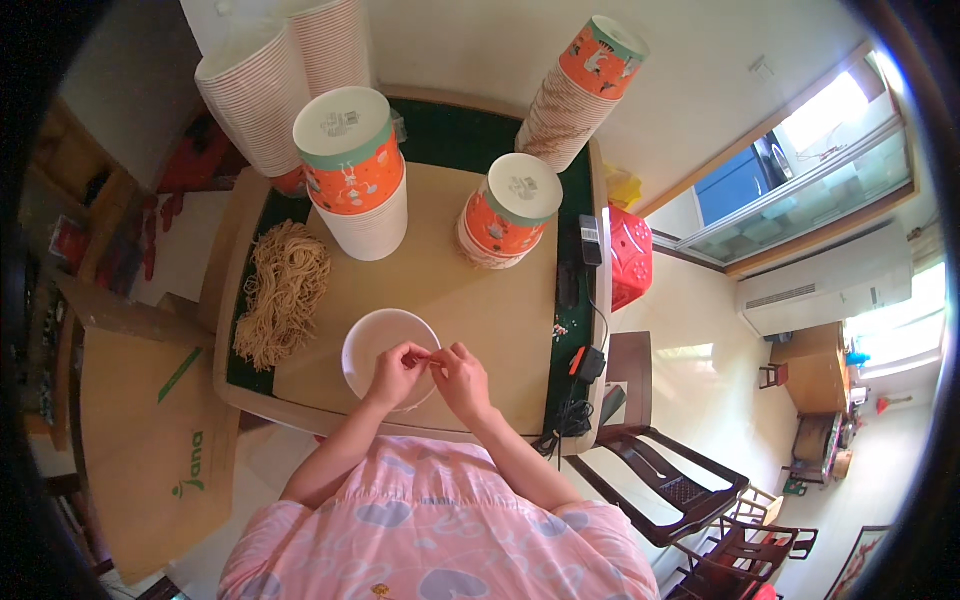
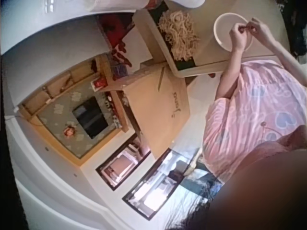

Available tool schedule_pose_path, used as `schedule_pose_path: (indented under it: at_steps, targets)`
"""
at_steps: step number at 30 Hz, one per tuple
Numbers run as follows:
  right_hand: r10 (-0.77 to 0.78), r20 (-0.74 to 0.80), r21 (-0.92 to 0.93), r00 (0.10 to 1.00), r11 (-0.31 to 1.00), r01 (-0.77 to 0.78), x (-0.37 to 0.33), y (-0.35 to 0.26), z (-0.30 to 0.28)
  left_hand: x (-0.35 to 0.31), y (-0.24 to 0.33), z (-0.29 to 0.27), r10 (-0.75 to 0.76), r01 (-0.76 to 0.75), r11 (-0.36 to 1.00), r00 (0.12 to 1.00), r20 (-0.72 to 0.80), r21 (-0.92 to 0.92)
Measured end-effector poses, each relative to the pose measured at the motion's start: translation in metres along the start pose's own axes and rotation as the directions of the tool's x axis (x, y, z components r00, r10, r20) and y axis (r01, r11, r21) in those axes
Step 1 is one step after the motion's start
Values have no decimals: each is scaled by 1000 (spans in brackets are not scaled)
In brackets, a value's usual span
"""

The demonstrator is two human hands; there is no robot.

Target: Untie a large bundle of string and organize paper cups on a workstation.

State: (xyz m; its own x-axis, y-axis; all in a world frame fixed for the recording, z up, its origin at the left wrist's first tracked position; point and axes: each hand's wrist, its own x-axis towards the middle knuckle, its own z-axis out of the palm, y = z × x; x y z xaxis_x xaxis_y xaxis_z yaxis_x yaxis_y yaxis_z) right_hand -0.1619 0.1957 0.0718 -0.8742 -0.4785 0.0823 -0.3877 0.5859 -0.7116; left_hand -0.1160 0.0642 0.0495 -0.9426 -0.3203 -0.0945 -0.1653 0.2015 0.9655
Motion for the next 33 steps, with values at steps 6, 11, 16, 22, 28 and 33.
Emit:
schedule_pose_path:
  at_steps: [6, 11, 16, 22, 28, 33]
  targets:
    - [-39, 11, -10, 999, 999, 39, 5, 0, 5, 1, -1, -5, -23, 22, 998, 999, -22, -50]
    - [-65, 9, -42, 998, 997, 65, 4, 2, 6, 1, 2, -5, 22, -21, 999, 1000, -7, 47]
    - [-69, -9, -33, 998, 997, 69, 4, 2, 5, -1, 3, -3, 79, -74, 988, 996, -35, 139]
    - [-58, -18, -42, 998, 997, 57, 3, 4, 3, -2, 4, -6, 26, -22, 995, 999, -44, 102]
    - [-58, -22, -5, 998, 998, 58, 4, -5, 1, 1, -6, -8, -37, 35, 995, 999, -25, -98]
    - [-36, -25, 15, 999, 999, 36, 4, -3, 2, 2, -13, -11, -112, 117, 958, 993, 34, -260]
